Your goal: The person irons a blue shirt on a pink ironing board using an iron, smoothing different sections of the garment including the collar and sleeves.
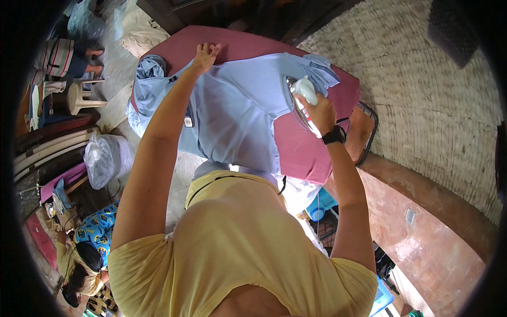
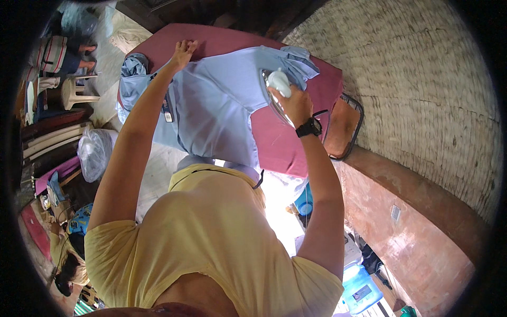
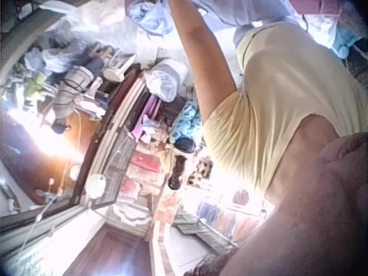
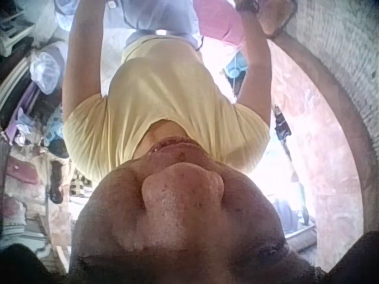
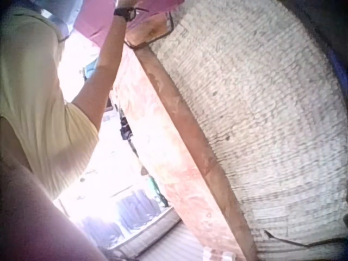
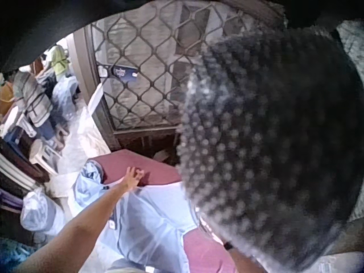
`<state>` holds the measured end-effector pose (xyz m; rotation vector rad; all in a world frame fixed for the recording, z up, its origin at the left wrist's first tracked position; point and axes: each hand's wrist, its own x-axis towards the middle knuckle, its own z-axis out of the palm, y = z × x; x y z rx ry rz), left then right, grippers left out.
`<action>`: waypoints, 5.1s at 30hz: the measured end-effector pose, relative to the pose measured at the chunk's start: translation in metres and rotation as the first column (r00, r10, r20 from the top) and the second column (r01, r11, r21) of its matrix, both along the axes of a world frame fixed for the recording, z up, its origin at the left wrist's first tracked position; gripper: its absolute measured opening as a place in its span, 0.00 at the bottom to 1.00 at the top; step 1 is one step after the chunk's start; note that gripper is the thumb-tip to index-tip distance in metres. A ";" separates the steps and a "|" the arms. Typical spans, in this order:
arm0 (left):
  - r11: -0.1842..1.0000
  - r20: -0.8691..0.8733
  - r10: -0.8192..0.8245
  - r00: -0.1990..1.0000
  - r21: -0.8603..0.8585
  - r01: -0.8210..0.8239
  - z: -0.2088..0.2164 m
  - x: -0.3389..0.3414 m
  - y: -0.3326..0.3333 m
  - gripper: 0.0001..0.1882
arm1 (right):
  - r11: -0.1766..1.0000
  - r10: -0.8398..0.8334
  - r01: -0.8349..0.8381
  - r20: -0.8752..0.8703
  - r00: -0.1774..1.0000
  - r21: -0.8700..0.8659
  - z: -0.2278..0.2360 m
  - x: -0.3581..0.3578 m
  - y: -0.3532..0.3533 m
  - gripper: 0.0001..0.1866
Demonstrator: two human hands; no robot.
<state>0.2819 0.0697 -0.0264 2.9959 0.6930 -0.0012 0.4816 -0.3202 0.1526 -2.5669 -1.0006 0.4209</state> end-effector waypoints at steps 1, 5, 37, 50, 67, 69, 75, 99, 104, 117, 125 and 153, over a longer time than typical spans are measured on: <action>1.000 0.026 0.002 1.000 -0.024 -0.001 -0.002 -0.001 0.000 0.27 | 0.997 -0.005 0.006 -0.018 1.000 0.070 0.000 0.003 0.007 0.28; 0.999 0.035 -0.023 0.999 -0.022 0.023 -0.005 -0.004 0.005 0.27 | 0.993 0.034 -0.026 -0.069 0.997 0.119 0.005 0.014 0.066 0.33; 0.984 0.035 0.088 0.996 -0.158 -0.081 0.018 0.001 -0.010 0.28 | 0.922 0.384 -0.363 -0.195 0.902 0.136 0.002 -0.042 0.124 0.34; 0.999 0.111 0.049 0.993 -0.011 -0.049 -0.004 0.001 -0.011 0.29 | 0.941 0.334 -0.339 -0.167 0.928 -0.001 -0.006 -0.054 0.165 0.38; 0.995 0.032 0.088 0.996 -0.042 -0.087 0.000 -0.002 -0.007 0.24 | 0.969 0.085 -0.086 0.014 0.996 0.231 -0.010 0.014 0.055 0.29; 0.992 0.028 0.078 0.997 -0.098 -0.075 0.007 0.002 -0.013 0.25 | 0.973 0.120 -0.114 -0.017 0.993 0.199 -0.014 0.022 0.088 0.33; 0.995 0.004 0.097 0.995 -0.010 -0.097 0.001 -0.001 -0.005 0.23 | 0.990 0.140 -0.136 -0.145 0.980 0.037 -0.014 0.018 0.116 0.39; 0.845 0.526 0.316 0.789 -0.534 0.018 0.064 0.128 -0.182 0.09 | 0.678 -0.734 0.734 0.023 0.679 -0.017 -0.051 0.132 -0.222 0.57; 0.698 0.553 0.388 0.737 -0.699 0.157 0.137 0.060 -0.240 0.07 | 0.737 -0.668 0.673 -0.084 0.739 0.066 -0.041 0.112 -0.209 0.57; -0.021 -0.074 0.962 -0.262 -0.980 0.200 0.116 -0.092 -0.306 0.14 | 0.851 -0.525 0.336 0.653 0.546 0.404 -0.055 0.094 -0.212 0.30; -0.599 -0.489 0.775 0.400 -0.364 0.713 0.167 -0.118 -0.259 0.15 | 0.711 0.138 -0.294 0.283 0.949 0.638 -0.051 0.070 -0.018 0.17; 0.476 0.730 0.557 0.396 -0.671 0.568 0.365 -0.522 -0.328 0.09 | 0.302 0.805 -0.939 0.571 0.159 -0.165 -0.103 -0.258 0.341 0.17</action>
